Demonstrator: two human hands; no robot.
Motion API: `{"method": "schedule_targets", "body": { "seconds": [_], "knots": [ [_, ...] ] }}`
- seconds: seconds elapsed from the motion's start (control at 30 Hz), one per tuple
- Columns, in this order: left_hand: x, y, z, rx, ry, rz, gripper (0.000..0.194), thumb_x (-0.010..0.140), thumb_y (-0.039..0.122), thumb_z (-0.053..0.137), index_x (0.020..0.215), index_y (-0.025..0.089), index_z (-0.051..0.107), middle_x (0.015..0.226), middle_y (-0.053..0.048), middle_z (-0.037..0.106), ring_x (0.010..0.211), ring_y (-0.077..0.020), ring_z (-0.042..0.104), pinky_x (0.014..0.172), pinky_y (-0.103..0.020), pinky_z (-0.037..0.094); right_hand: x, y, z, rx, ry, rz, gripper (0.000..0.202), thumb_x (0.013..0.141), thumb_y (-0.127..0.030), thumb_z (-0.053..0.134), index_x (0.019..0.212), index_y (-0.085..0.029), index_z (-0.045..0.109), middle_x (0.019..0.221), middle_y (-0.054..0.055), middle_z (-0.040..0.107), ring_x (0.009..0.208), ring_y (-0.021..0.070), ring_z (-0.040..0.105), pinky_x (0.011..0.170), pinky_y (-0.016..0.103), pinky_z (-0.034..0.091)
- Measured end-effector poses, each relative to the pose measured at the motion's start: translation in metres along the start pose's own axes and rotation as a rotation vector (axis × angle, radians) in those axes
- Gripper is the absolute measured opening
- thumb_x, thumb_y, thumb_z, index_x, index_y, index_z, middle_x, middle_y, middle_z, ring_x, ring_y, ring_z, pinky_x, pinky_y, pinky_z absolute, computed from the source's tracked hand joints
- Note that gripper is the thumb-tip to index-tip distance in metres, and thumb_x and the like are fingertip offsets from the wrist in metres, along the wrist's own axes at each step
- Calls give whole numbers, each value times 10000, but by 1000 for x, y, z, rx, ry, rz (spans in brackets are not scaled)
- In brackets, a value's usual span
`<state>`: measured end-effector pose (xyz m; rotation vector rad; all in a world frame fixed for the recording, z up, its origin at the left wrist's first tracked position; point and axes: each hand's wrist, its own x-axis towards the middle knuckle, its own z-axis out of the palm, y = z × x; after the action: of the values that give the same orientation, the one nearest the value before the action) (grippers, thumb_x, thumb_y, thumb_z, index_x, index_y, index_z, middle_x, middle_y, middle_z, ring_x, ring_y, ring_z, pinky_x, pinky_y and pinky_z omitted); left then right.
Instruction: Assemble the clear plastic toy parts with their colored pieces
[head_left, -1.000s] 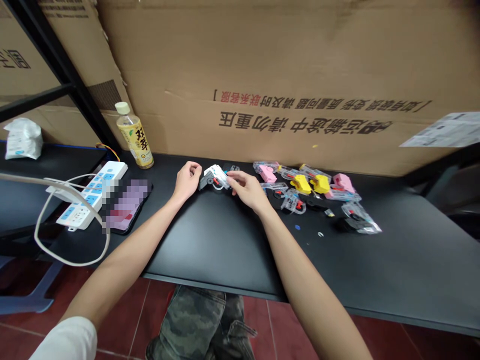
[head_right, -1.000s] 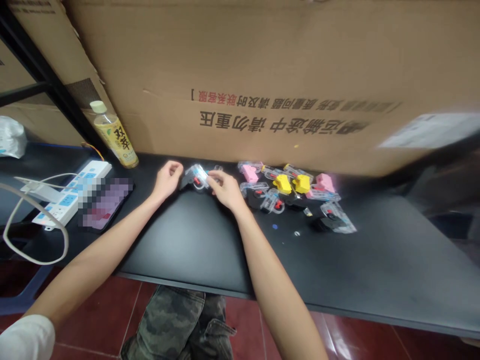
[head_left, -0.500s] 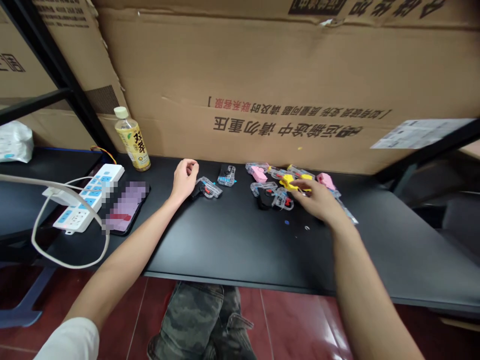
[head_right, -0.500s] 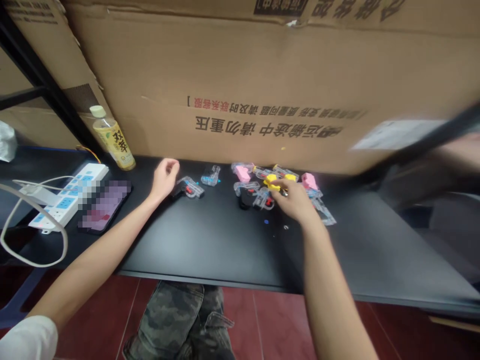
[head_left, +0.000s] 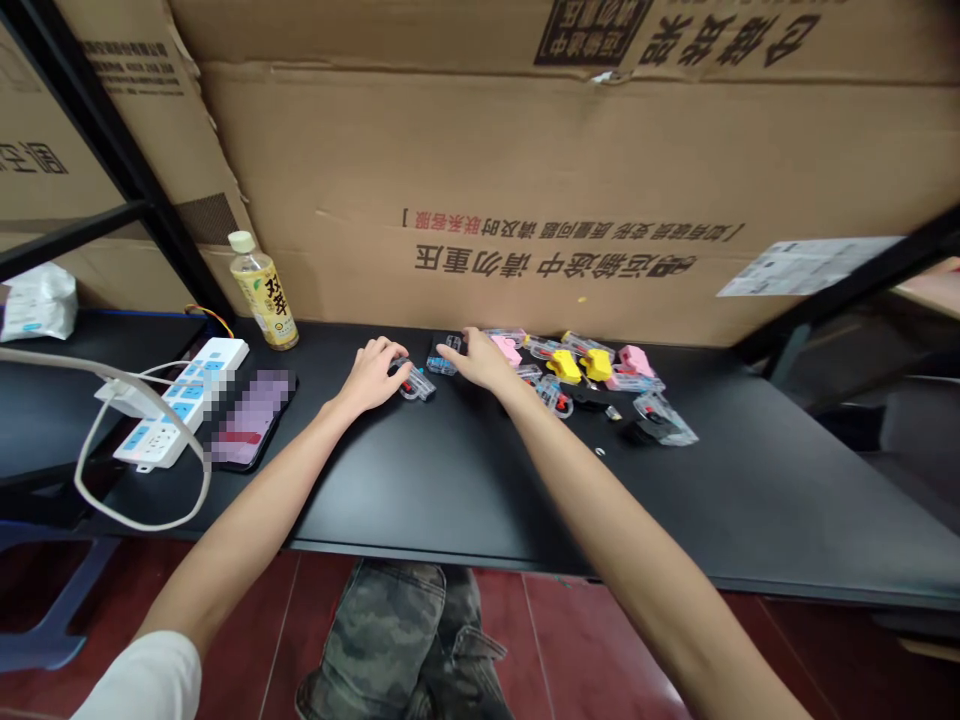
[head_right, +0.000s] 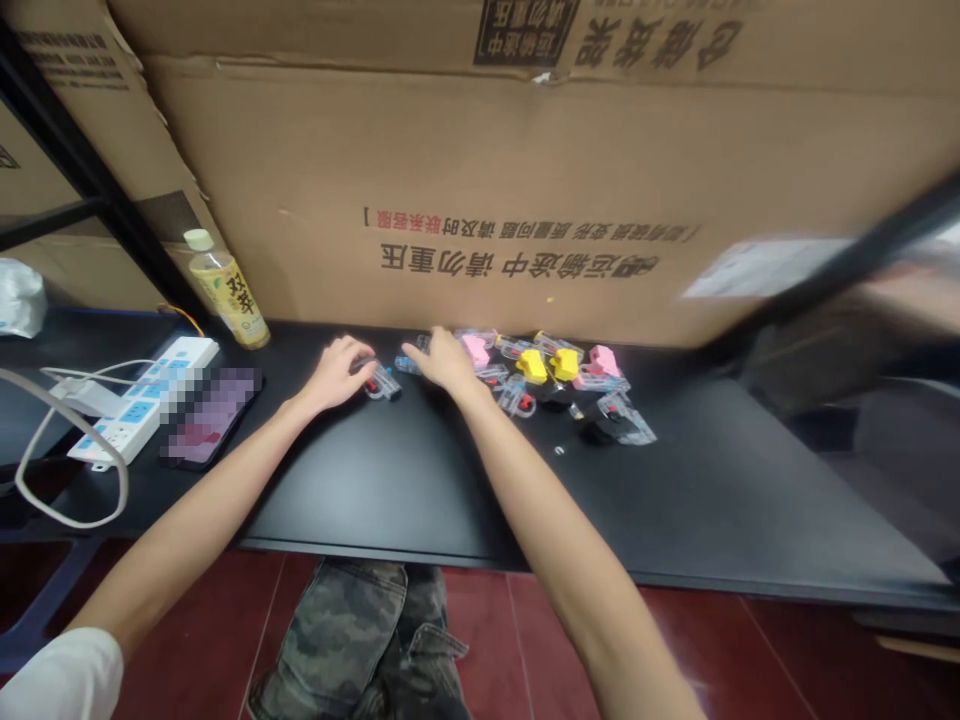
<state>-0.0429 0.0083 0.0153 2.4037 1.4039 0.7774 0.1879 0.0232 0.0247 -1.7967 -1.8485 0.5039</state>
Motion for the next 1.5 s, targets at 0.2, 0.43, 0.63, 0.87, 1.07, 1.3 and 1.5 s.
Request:
{"method": "schedule_targets", "body": {
  "seconds": [0.2, 0.43, 0.63, 0.87, 1.07, 1.3, 1.5],
  "knots": [
    [1, -3, -7, 4, -95, 10, 364, 889, 360, 676, 1222, 221, 632, 1236, -91, 592, 1184, -278, 540, 1039, -458, 434, 32, -5, 15, 68, -111, 173, 711, 774, -357, 832, 1386, -138, 545, 1307, 207, 669, 1247, 344, 626, 1066, 471, 479],
    [0, -9, 8, -42, 74, -180, 354, 961, 422, 595, 1235, 198, 592, 1227, -139, 549, 1206, -302, 523, 1040, -460, 463, 14, 11, 0, 222, -149, 151, 353, 844, -246, 743, 1173, -132, 690, 1053, 129, 757, 965, 240, 706, 913, 364, 538],
    [4, -5, 21, -140, 222, -305, 457, 914, 326, 655, 1345, 224, 538, 1363, -151, 507, 1303, -309, 474, 1087, -478, 426, -17, 23, -2, 376, -82, 138, 255, 907, -251, 669, 1141, -152, 660, 873, 71, 725, 753, 175, 671, 755, 313, 556],
    [-2, 18, 6, -158, 151, -95, 325, 993, 429, 570, 1244, 232, 635, 1137, -69, 711, 1070, -239, 604, 1024, -438, 434, -47, 19, -3, 693, -191, -118, 358, 875, -458, 697, 1107, -189, 649, 1016, 79, 726, 830, 195, 675, 755, 363, 577],
    [-3, 29, 7, -352, 93, -29, 285, 966, 449, 605, 1002, 189, 718, 921, -47, 740, 752, -163, 618, 754, -312, 491, -44, 12, 13, 836, -40, -49, 398, 761, -451, 787, 1050, -218, 644, 1120, 76, 750, 1035, 240, 702, 1007, 458, 544],
    [-10, 39, 13, -338, -66, -27, 293, 907, 468, 668, 809, 195, 710, 751, -6, 713, 649, -143, 596, 671, -288, 444, -40, 19, 10, 981, -5, 43, 381, 810, -542, 736, 978, -217, 629, 1032, 78, 763, 965, 225, 721, 948, 418, 570],
    [-6, 30, 3, -143, 153, -53, 397, 986, 439, 544, 677, 195, 598, 682, -16, 599, 700, -165, 558, 733, -316, 460, -45, 12, 19, 680, 22, 75, 467, 852, -513, 711, 1168, -177, 641, 1208, 157, 725, 1053, 270, 708, 983, 489, 558]
  ]
}}
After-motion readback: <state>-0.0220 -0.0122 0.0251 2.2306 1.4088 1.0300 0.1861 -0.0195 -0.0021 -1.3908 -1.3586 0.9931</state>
